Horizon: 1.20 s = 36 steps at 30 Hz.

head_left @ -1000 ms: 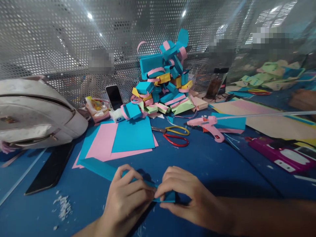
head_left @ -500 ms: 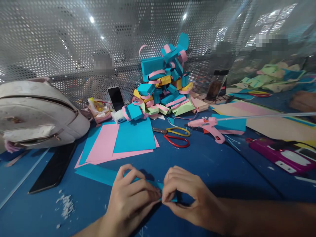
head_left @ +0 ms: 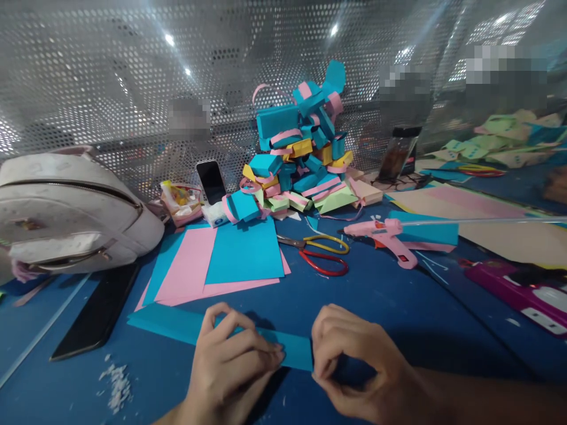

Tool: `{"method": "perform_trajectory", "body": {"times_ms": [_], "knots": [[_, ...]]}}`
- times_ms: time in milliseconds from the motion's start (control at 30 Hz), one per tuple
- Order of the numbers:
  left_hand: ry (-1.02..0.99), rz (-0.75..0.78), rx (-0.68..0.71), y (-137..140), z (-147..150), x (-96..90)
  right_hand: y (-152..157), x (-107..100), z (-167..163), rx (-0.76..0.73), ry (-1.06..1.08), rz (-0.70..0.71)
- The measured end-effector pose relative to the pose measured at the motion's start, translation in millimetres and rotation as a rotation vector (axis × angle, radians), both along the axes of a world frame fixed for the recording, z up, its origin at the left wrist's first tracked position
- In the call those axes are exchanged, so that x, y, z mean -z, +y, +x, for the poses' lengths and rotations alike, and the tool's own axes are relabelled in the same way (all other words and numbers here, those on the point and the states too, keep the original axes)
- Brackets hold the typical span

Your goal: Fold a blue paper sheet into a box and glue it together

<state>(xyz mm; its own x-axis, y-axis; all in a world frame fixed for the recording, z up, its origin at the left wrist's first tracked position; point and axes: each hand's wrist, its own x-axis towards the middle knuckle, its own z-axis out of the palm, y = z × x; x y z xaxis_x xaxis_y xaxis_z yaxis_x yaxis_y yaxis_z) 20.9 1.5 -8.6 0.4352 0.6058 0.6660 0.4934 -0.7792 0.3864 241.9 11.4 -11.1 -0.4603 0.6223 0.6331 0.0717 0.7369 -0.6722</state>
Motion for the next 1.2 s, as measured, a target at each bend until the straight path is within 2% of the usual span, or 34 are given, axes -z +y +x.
{"method": "perform_trajectory", "body": {"times_ms": [133, 300, 500, 667, 800, 867, 1000, 1200], "knots": [[0.008, 0.06, 0.004, 2, -2, -0.7, 2, 2, 2, -0.061, 0.036, 0.024], [0.11, 0.079, 0.06, -1, -3, -7.5, 4, 7, -1, -0.065, -0.08, 0.04], [0.106, 0.115, 0.062, -7, -1, -7.8, 7, 12, -4, -0.024, -0.036, 0.209], [0.165, 0.02, 0.051, -4, -16, -16.6, 7, 0, 3, 0.022, -0.066, 0.341], [0.217, 0.059, 0.029, -6, -37, -28.0, -1, -17, 10, 0.007, -0.068, 0.426], [0.234, 0.104, 0.007, -9, -47, -32.4, -5, -25, 12, -0.007, -0.05, 0.403], [0.249, 0.152, -0.064, -13, -71, -36.4, -7, -37, 15, -0.029, 0.067, 0.263], [0.282, 0.17, -0.157, -16, -111, -37.8, -5, -45, 26, 0.016, 0.112, 0.129]]}}
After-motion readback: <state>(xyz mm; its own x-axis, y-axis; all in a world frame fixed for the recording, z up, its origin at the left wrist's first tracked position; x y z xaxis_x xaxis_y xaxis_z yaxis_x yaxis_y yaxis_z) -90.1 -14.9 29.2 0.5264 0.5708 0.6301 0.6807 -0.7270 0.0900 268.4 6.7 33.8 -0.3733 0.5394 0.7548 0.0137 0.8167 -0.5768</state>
